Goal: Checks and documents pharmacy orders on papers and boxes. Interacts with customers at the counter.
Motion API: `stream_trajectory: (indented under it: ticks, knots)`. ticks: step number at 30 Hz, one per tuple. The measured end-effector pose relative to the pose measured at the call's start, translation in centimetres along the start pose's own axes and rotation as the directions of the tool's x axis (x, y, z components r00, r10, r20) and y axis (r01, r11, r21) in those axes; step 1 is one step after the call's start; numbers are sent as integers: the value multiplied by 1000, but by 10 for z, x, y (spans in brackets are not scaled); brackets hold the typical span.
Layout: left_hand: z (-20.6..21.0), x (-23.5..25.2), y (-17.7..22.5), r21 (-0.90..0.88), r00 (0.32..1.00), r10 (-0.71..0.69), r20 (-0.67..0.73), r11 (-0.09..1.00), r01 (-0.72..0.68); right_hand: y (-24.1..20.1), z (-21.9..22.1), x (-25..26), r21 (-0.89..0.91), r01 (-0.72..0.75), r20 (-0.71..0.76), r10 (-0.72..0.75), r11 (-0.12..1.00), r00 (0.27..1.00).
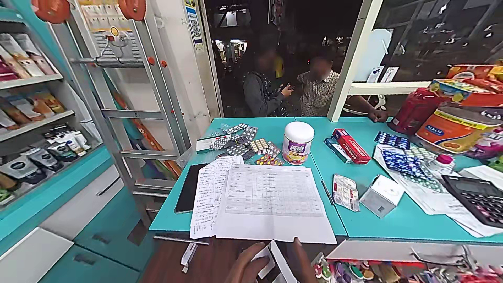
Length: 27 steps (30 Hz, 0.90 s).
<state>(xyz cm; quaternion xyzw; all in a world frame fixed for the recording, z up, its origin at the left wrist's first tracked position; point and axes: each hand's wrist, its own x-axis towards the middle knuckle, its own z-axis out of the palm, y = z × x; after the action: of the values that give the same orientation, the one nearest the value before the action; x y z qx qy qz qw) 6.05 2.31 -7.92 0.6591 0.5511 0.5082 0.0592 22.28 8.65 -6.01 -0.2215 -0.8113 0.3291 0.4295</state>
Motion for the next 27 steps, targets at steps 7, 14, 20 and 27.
stream_trajectory:
  ticks: [7, 14, 20, 27]
  knots:
    - [1, 3, 6, -17, 993, -113, 29, 993, 113, 10, 4, -2, 6, 43, 98, -43, 999, 994]
    - [3, 3, 10, -98, 957, -286, 48, 952, 290, 14, 0, -1, -21, 9, 104, -7, 1000, 995]
    - [6, 7, 9, -151, 963, -266, 52, 951, 271, 19, -3, 0, -49, -16, 103, 21, 999, 995]
    - [6, 14, 13, -105, 952, -292, 89, 948, 300, 22, -4, 5, -99, -27, 113, 38, 995, 993]
